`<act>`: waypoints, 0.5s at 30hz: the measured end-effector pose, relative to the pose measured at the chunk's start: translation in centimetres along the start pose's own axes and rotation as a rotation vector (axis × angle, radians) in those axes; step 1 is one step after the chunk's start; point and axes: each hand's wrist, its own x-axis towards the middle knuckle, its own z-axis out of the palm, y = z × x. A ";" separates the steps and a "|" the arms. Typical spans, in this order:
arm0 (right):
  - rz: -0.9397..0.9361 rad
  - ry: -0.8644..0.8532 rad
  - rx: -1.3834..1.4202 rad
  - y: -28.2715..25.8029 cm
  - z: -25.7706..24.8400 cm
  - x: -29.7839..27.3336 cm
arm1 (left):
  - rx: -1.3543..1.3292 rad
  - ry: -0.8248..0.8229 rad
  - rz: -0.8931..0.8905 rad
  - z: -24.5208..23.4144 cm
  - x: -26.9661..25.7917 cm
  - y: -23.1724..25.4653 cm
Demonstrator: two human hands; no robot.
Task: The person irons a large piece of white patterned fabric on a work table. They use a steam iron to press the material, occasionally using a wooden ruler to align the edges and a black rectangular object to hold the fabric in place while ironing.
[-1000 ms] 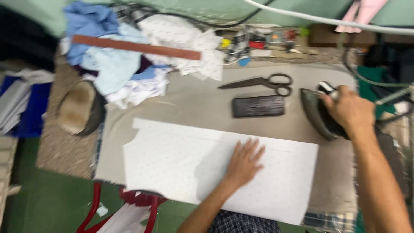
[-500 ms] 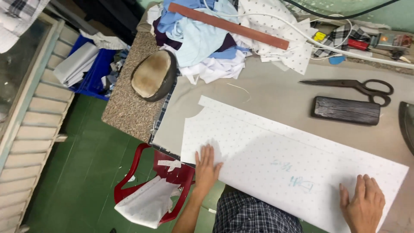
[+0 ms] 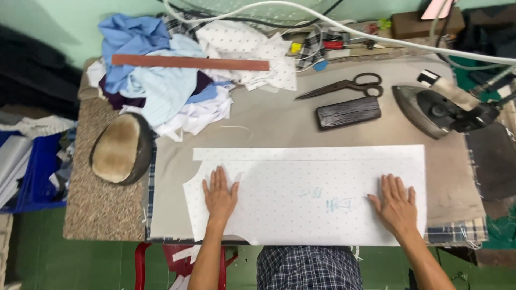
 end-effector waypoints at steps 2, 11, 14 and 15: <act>0.068 -0.056 -0.002 -1.2 -0.9 0.8 | -0.002 0.063 -0.001 -0.4 1.0 -0.4; 0.004 -0.152 0.056 -5.5 -3.7 6.2 | 0.055 0.009 -0.108 -2.6 7.1 -3.1; -0.011 -0.190 0.079 -4.8 -5.3 6.0 | 0.037 0.006 -0.099 -3.1 6.1 -2.8; -0.045 -0.031 0.111 -4.1 -6.7 5.6 | 0.015 0.044 -0.081 -3.0 5.4 -2.4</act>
